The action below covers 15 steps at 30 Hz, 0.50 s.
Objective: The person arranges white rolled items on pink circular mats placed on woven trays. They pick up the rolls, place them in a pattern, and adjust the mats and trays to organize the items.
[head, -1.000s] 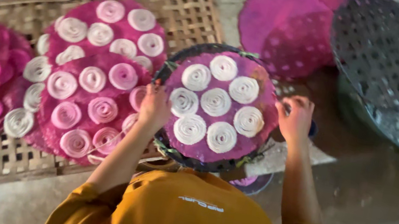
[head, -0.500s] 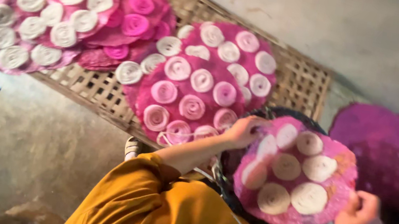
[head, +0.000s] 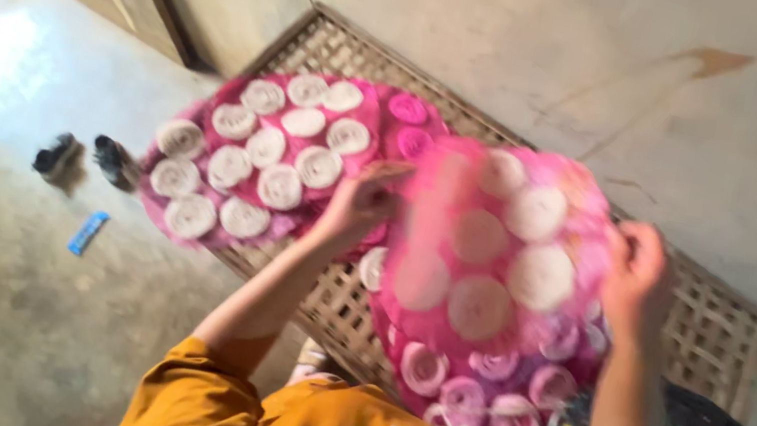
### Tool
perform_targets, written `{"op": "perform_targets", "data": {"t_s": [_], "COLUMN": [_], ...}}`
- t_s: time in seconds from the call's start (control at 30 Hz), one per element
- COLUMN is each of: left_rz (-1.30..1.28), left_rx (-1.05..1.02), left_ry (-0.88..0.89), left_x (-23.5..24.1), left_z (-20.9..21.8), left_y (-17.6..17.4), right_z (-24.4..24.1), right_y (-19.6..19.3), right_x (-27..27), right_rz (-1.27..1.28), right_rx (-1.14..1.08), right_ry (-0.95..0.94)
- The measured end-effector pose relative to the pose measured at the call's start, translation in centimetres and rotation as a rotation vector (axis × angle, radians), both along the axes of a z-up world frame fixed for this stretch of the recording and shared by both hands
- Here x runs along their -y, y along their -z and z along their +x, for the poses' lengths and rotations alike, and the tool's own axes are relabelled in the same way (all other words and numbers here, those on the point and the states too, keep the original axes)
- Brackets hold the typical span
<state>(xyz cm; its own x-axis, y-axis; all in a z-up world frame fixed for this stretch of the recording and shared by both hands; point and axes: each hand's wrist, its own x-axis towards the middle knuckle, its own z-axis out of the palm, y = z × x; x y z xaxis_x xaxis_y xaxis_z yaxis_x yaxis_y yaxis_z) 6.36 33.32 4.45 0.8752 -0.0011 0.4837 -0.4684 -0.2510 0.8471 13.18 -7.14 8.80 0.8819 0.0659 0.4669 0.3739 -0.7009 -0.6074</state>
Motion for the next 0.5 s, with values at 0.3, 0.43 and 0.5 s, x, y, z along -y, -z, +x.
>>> {"op": "perform_targets", "data": {"t_s": [0.3,0.43,0.5], "left_rz": [0.357,0.312,0.137], "left_rx": [-0.216,-0.091,-0.203], "left_ry": [-0.722,-1.014,-0.952], "left_x": [-29.3,-32.7,-31.2], "left_z": [12.2,11.8,10.0], "left_y": [4.3,7.0,8.5], "right_z": [23.5,25.1,22.8], "right_y": [2.5,5.5,8.0], "right_x": [-30.2,-32.1,-30.4], "right_rz": [0.263,-0.060,-0.178], "right_rx": [0.173,0.147,0.176], "right_ry": [-0.261,-0.065,-0.132]}}
